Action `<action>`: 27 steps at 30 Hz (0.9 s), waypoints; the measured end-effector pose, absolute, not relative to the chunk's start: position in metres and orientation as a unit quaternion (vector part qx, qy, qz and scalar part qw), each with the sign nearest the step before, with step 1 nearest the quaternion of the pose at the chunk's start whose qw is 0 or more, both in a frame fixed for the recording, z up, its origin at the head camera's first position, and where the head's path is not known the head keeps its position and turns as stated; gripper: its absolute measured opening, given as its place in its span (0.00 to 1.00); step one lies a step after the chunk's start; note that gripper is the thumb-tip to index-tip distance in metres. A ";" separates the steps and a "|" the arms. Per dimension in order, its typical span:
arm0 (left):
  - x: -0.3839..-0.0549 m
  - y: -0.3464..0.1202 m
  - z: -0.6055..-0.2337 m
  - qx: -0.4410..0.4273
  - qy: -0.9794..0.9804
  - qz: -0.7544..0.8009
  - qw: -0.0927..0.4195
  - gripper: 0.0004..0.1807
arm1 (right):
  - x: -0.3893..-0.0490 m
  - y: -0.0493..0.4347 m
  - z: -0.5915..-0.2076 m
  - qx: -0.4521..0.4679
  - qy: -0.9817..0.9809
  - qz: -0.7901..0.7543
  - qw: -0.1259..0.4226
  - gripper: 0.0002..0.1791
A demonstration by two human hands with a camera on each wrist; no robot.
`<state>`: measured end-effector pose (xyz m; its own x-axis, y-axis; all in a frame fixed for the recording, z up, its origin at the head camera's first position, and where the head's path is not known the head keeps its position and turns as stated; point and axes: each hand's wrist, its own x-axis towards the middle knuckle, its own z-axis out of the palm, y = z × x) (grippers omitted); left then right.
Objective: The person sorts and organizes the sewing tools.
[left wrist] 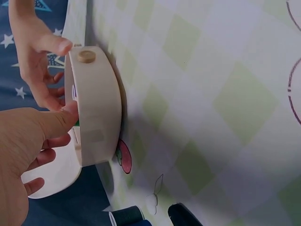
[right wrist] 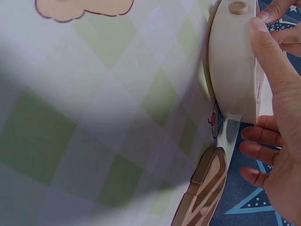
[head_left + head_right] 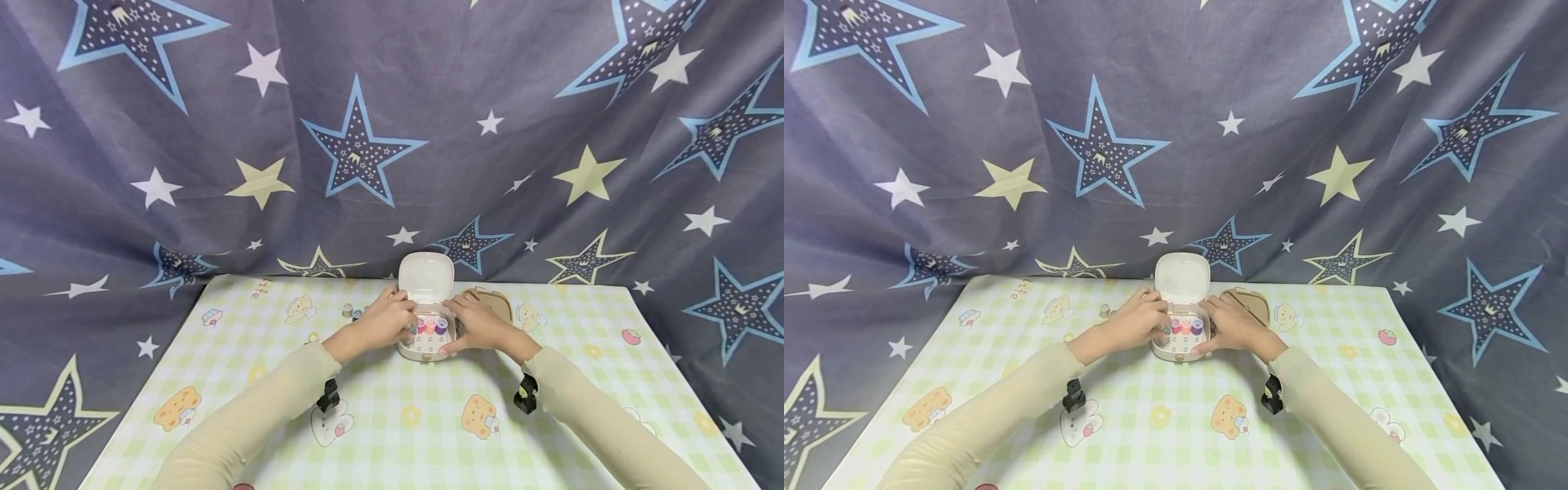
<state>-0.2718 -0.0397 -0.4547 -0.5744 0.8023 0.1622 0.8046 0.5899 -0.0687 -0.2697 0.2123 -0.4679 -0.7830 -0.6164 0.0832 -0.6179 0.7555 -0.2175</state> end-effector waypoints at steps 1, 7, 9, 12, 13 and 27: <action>-0.272 -0.040 -0.455 -0.453 -0.887 -0.004 0.088 0.11 | -0.269 0.212 -0.468 0.329 -0.937 0.117 0.003 0.59; -0.271 -0.039 -0.459 -0.455 -0.887 0.006 0.085 0.11 | -0.269 0.212 -0.470 0.326 -0.938 0.115 0.001 0.60; -0.272 -0.039 -0.460 -0.455 -0.886 0.005 0.086 0.11 | -0.268 0.212 -0.471 0.325 -0.938 0.117 0.001 0.60; -0.273 -0.039 -0.460 -0.455 -0.886 0.002 0.084 0.11 | -0.269 0.212 -0.471 0.327 -0.937 0.120 0.003 0.60; -0.273 -0.039 -0.461 -0.455 -0.887 0.002 0.083 0.11 | -0.269 0.212 -0.471 0.328 -0.937 0.120 0.004 0.60; -0.276 -0.038 -0.462 -0.450 -0.890 0.016 0.078 0.10 | -0.270 0.212 -0.469 0.332 -0.936 0.120 0.008 0.59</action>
